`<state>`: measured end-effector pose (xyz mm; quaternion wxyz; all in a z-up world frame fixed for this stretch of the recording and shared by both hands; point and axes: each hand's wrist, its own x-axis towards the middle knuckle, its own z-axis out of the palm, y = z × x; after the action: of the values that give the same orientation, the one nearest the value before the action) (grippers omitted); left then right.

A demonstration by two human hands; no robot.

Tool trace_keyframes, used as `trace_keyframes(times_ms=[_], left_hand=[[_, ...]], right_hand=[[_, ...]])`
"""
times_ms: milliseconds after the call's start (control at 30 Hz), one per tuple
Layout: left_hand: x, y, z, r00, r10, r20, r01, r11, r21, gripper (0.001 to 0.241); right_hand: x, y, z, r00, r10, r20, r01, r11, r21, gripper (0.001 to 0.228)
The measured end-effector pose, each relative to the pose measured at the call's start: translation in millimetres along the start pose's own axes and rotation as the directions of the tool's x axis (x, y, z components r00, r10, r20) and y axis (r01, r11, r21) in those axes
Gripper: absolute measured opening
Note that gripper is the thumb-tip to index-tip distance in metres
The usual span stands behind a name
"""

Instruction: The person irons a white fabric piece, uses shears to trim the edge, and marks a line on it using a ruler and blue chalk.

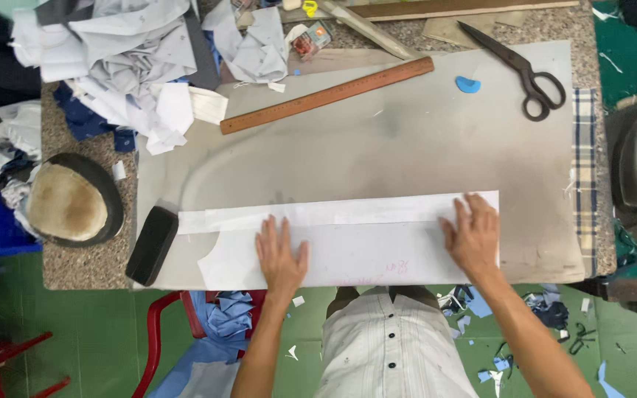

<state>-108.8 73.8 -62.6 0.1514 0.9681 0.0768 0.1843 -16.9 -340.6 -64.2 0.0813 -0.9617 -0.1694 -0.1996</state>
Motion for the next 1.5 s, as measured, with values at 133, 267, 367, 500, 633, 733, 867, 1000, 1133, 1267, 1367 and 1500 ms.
trace_keyframes(times_ms=[133,267,367,500,633,733,867,1000,1133,1267,1367,1500], left_hand=[[-8,32,34,0.951,0.087,0.297,-0.125,0.986,0.109,0.071],[-9,32,34,0.919,0.001,0.393,-0.063,0.987,0.145,0.075],[-14,49,20,0.91,-0.009,0.414,-0.077,0.978,0.192,0.075],[2,130,-26,0.843,0.337,0.42,-0.468,0.845,0.261,0.071],[57,168,-1,0.529,0.699,0.481,-0.831,0.541,0.128,0.061],[94,193,34,0.885,0.441,0.15,-0.464,0.861,0.208,0.05],[38,253,86,0.909,-0.032,-0.415,-0.03,0.989,-0.142,0.042],[-4,269,108,0.954,0.298,-0.023,-0.298,0.954,0.003,0.056],[-13,275,112,0.924,0.339,0.174,-0.345,0.939,0.0,0.061],[-16,289,117,0.874,0.318,0.367,-0.343,0.939,0.004,0.069],[-12,294,125,0.871,0.351,0.343,-0.37,0.929,-0.01,0.072],[-9,300,134,0.825,0.295,0.481,-0.321,0.947,-0.031,0.083]], right_hand=[[-22,-6,15,0.925,-0.34,0.171,0.295,0.924,0.242,0.054],[-42,127,-20,0.95,-0.175,0.26,0.135,0.977,0.163,0.068],[-48,242,-62,0.997,0.071,0.037,-0.066,0.99,-0.128,0.074],[4,359,-95,0.985,0.146,0.094,-0.111,0.946,-0.304,0.051],[11,470,-46,0.734,0.375,0.567,-0.417,0.907,-0.061,0.045],[51,441,-56,0.504,0.555,0.661,-0.774,0.63,0.061,0.035],[41,437,-45,0.467,0.577,0.67,-0.88,0.38,0.287,0.02],[75,357,-127,0.538,0.505,0.674,-0.692,0.721,0.013,0.047],[105,266,-158,0.497,0.326,0.804,-0.512,0.858,-0.032,0.05],[104,227,-111,0.499,0.222,0.838,-0.381,0.924,-0.018,0.051],[102,218,-90,0.499,0.177,0.848,-0.395,0.918,0.04,0.047],[73,223,-95,0.841,0.12,0.527,-0.175,0.983,0.054,0.055]])
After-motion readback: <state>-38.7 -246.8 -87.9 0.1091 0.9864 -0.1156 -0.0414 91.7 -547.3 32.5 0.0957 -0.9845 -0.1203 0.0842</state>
